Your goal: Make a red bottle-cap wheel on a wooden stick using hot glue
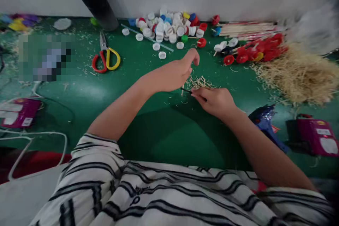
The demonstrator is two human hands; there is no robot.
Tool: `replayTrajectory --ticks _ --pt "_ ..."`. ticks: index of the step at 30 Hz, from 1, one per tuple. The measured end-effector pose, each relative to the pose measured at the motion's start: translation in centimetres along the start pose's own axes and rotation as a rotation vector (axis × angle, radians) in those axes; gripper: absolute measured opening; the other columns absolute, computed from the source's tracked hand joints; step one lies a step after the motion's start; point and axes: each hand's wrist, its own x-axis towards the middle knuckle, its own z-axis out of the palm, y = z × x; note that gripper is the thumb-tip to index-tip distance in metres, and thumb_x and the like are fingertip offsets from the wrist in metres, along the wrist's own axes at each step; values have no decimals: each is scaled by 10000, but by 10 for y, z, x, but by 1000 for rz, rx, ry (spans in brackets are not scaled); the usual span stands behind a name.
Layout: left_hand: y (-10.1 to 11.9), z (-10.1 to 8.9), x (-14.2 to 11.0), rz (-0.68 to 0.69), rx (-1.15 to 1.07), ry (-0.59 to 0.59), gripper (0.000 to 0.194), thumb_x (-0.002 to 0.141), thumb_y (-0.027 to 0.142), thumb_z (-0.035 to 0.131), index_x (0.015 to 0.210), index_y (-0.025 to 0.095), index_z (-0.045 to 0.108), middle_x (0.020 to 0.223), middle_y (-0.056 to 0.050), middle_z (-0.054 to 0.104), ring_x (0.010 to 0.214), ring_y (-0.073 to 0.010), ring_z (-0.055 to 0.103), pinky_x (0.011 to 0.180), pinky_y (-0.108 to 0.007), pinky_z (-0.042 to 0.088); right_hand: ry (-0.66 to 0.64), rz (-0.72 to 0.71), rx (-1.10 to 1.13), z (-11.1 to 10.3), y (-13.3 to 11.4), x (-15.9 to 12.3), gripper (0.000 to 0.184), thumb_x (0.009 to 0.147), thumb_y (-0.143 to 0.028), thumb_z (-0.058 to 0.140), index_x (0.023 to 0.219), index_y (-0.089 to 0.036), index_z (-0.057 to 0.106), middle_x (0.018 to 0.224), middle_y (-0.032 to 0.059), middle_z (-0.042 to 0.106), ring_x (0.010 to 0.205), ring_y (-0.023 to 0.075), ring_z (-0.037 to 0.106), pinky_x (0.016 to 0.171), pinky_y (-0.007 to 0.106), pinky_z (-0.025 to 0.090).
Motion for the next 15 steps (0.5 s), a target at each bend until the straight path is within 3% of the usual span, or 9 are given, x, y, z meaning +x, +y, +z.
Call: replayTrajectory --ticks 5,11,15 --pt "2 -2 -1 -33 28 -9 285 1074 288 315 1334 230 414 763 -14 479 592 -158 399 608 -334 325 -43 -46 -49 5 0 -7 334 1068 -391 529 1153 -258 823 970 32 851 692 164 705 555 300 259" --pt "5 -6 -2 -158 90 8 333 1058 309 333 1362 214 429 701 -4 485 589 -167 438 610 -339 309 98 0 -6 6 -7 2 426 1109 -409 465 960 -208 811 900 40 832 678 139 684 550 294 275" --pt "6 -16 -3 -207 104 -78 376 1017 313 403 1378 220 450 746 -20 533 636 -176 497 639 -339 334 150 -34 33 5 -8 1 367 1099 -390 496 1002 -210 800 897 21 830 666 127 690 542 291 293"
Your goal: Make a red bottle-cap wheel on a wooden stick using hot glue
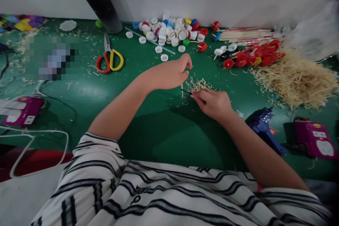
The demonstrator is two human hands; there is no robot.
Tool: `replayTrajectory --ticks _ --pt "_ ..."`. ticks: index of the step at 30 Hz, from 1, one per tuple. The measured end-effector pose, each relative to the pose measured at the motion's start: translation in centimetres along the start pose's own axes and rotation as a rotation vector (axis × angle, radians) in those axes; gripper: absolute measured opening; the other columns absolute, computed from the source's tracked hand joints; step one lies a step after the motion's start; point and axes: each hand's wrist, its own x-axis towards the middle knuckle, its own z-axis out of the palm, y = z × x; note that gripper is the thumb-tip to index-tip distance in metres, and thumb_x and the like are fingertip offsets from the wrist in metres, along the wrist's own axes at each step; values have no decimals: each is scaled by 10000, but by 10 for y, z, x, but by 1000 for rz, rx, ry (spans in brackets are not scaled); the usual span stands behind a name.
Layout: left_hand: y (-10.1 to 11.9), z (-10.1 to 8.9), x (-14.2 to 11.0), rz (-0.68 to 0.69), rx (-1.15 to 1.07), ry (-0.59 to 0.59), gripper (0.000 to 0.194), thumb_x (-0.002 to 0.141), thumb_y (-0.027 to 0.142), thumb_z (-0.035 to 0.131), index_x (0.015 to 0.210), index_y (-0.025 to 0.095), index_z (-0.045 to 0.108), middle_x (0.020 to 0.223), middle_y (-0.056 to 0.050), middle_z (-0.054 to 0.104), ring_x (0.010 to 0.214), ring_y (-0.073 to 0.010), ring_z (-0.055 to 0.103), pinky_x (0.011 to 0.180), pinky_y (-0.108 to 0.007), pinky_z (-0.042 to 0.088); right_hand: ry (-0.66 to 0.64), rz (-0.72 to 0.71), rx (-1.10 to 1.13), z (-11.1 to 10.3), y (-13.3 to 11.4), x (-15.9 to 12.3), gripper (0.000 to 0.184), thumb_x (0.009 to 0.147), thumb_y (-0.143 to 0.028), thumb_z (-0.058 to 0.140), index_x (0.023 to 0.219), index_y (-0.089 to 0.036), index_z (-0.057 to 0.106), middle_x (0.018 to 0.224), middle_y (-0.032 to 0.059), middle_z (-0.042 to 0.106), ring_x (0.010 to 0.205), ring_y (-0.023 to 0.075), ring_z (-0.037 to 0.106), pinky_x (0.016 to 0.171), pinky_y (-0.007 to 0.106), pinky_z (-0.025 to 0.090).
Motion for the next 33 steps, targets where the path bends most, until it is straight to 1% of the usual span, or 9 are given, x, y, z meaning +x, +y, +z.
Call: replayTrajectory --ticks 3,7,10,17,21,23,26,28,33 --pt "-1 -4 0 -2 7 -48 412 987 283 430 1395 230 460 793 -32 559 674 -184 524 671 -342 359 32 14 8 -1 0 -1 358 1098 -379 499 976 -212 791 873 14 827 655 122 692 534 285 289" --pt "-2 0 3 -11 -1 -1 384 1004 260 388 1377 234 475 788 -33 560 662 -181 517 670 -344 357 69 28 -11 -2 -3 0 370 1094 -377 509 887 -212 767 804 3 809 647 118 688 521 280 266" --pt "-1 4 2 -22 -6 26 359 1026 268 354 1360 237 483 760 -27 544 632 -177 501 650 -344 346 50 58 -25 -3 -5 1 393 1097 -386 497 856 -203 747 823 15 812 667 117 693 527 283 263" --pt "8 0 -6 -45 62 38 353 1033 267 348 1340 221 517 731 -32 534 647 -191 506 655 -353 341 32 66 -37 -4 -10 3 439 1109 -411 474 830 -200 740 735 13 760 635 108 635 538 281 237" --pt "12 2 -6 -50 93 52 385 1024 231 351 1370 207 521 737 -40 543 698 -208 544 695 -358 361 -35 91 -77 -4 -14 7 428 1116 -431 434 1032 -218 797 755 15 754 589 107 557 538 297 205" --pt "13 6 -4 -45 117 75 382 1027 219 343 1362 203 525 749 -44 556 701 -206 545 695 -356 361 -66 92 -93 -5 -15 8 407 1113 -420 436 1129 -238 800 776 9 762 591 109 550 542 303 197" --pt "13 10 -2 -40 152 117 367 1032 213 338 1347 201 526 776 -49 579 700 -196 540 688 -348 358 -103 131 -102 -4 -18 8 410 1112 -409 425 1171 -248 797 824 16 777 623 115 572 550 309 197" --pt "13 10 -1 -40 157 117 367 1033 212 338 1351 198 520 791 -54 590 704 -194 541 689 -345 358 -142 151 -105 -3 -20 5 408 1106 -394 421 1199 -249 790 877 28 789 630 120 569 553 313 196" --pt "14 9 -3 -27 134 92 362 1035 219 340 1346 209 525 800 -62 602 705 -200 536 689 -351 360 -269 87 -134 1 -24 -5 383 1051 -351 473 1276 -288 776 932 28 799 584 129 527 556 328 155"
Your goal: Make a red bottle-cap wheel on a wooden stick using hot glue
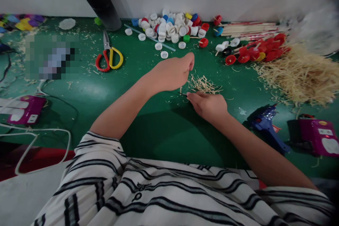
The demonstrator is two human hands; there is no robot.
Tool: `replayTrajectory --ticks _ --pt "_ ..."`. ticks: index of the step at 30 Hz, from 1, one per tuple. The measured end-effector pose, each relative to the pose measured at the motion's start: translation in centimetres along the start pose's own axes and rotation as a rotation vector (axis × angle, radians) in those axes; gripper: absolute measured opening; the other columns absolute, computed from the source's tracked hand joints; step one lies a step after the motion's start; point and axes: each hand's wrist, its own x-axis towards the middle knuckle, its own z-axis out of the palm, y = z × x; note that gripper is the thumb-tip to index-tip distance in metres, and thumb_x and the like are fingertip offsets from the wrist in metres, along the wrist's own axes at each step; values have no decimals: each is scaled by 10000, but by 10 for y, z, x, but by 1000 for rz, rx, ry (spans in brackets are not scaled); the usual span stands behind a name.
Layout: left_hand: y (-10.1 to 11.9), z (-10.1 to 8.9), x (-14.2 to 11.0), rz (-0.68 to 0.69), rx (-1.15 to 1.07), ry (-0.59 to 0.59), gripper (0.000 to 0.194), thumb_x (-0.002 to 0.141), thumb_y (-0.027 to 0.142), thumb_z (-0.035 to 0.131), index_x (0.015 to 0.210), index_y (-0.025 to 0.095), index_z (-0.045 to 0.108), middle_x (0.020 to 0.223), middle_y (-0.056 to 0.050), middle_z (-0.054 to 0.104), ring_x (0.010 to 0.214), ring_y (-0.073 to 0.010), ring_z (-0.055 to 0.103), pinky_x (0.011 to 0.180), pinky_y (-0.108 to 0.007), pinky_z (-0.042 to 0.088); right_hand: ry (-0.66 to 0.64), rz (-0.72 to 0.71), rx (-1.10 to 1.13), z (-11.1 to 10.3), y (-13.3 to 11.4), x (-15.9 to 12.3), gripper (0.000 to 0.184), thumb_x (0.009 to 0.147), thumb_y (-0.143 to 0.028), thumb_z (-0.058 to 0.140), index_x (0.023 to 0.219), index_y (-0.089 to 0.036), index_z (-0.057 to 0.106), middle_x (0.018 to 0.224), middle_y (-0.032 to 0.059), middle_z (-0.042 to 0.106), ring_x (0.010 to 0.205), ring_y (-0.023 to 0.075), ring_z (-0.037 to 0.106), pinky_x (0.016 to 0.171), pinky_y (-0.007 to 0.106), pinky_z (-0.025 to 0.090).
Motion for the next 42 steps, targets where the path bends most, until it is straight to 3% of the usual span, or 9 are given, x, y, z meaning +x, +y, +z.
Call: replayTrajectory --ticks 9,15,21,26,30,33,38,42 --pt "0 3 2 2 0 28 357 1031 213 355 1339 215 536 779 -56 588 728 -215 556 691 -348 358 154 124 81 -16 -3 17 439 1108 -421 406 1146 -239 804 790 42 762 624 129 565 557 310 210" --pt "1 2 3 -11 -2 37 338 1040 218 338 1317 206 532 783 -59 589 717 -208 544 684 -346 366 115 110 87 -7 -2 12 428 1095 -413 424 1153 -236 810 883 52 800 627 132 578 553 314 197" --pt "2 3 1 -10 -7 40 355 1034 212 351 1336 202 538 808 -64 600 732 -202 546 705 -343 366 8 0 42 1 -1 3 391 1046 -382 471 1251 -267 782 916 38 804 581 126 528 556 318 173" --pt "-3 0 2 16 -50 -4 352 1033 267 371 1343 220 529 826 -60 608 723 -203 550 692 -344 357 166 119 84 -13 -4 12 436 1101 -422 419 1037 -225 802 797 39 778 645 135 607 547 305 210" --pt "-9 -9 1 11 -82 -111 362 1015 299 415 1364 247 495 840 -56 627 713 -205 561 683 -345 358 242 128 161 -20 -5 13 388 1097 -389 434 982 -204 754 919 51 818 750 149 695 557 282 277" --pt "-10 -12 0 26 -73 -136 344 1011 297 423 1343 239 497 834 -61 636 704 -204 559 678 -346 354 186 149 171 -23 -6 12 338 1086 -374 432 1089 -206 725 953 59 819 791 176 714 566 287 296" --pt "-6 -9 -1 48 -43 -66 312 1024 297 395 1303 231 518 781 -53 611 708 -209 557 677 -346 345 30 174 137 -28 -11 16 327 1079 -348 414 1193 -181 671 1041 100 800 833 217 706 563 318 239" --pt "-5 -6 0 42 -48 -54 285 1036 307 392 1279 238 523 774 -47 602 710 -208 561 675 -344 347 -61 202 69 -31 -18 21 368 1098 -363 363 1188 -175 667 964 113 787 737 210 667 567 332 177"
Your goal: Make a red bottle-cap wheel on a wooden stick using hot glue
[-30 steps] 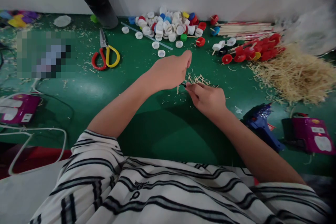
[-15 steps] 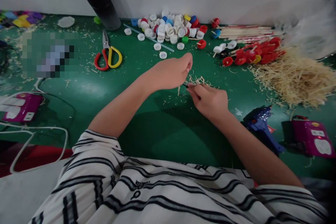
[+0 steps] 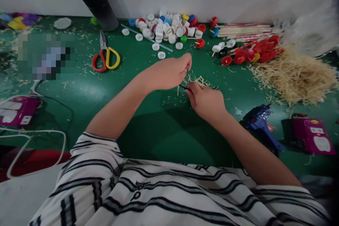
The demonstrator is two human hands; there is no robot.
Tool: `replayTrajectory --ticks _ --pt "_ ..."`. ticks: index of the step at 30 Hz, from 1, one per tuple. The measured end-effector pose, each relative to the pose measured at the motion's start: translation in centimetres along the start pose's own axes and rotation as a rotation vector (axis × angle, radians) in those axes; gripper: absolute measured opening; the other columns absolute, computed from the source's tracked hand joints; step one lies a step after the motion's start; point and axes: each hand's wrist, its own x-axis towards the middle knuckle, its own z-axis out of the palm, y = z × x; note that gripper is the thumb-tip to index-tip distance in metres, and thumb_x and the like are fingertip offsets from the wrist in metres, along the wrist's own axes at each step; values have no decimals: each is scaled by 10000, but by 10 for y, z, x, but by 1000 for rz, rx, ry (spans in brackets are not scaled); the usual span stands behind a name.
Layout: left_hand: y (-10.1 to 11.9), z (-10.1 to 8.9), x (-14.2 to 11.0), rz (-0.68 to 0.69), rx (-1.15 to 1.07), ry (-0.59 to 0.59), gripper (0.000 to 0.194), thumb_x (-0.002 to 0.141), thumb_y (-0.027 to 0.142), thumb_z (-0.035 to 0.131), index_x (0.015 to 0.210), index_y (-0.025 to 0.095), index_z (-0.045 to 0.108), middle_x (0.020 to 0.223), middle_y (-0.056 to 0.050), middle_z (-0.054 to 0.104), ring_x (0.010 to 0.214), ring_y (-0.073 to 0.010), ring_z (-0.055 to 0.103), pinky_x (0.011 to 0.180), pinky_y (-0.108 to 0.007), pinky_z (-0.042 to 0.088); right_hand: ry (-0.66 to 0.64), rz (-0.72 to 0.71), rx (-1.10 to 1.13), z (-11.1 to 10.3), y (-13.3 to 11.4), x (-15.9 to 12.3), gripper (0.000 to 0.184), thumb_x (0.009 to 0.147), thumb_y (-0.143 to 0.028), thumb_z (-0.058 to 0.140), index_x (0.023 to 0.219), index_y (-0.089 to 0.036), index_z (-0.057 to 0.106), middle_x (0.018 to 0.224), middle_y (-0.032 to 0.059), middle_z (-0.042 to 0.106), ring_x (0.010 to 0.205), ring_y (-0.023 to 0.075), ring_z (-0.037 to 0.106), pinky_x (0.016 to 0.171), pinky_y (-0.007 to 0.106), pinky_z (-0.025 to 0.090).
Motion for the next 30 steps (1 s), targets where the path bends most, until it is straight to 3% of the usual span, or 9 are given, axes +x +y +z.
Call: replayTrajectory --ticks 10,21,30 --pt "6 10 9 -179 -24 81 254 1003 216 429 1215 202 569 902 -93 646 790 -216 586 691 -353 362 72 36 -51 17 -4 7 383 1104 -389 364 1060 -182 684 925 106 783 630 168 592 560 325 166" --pt "5 10 11 -156 -27 97 230 995 227 465 1182 203 596 867 -82 650 761 -200 568 668 -337 367 -98 73 -93 19 -9 9 367 1113 -399 326 1133 -195 630 779 105 752 560 184 590 560 304 232" --pt "4 11 11 -182 -56 101 241 998 220 460 1185 198 610 933 -100 667 850 -238 626 720 -364 386 -223 92 -130 16 -9 8 443 1128 -418 239 1213 -184 606 845 130 765 664 216 668 619 300 304"
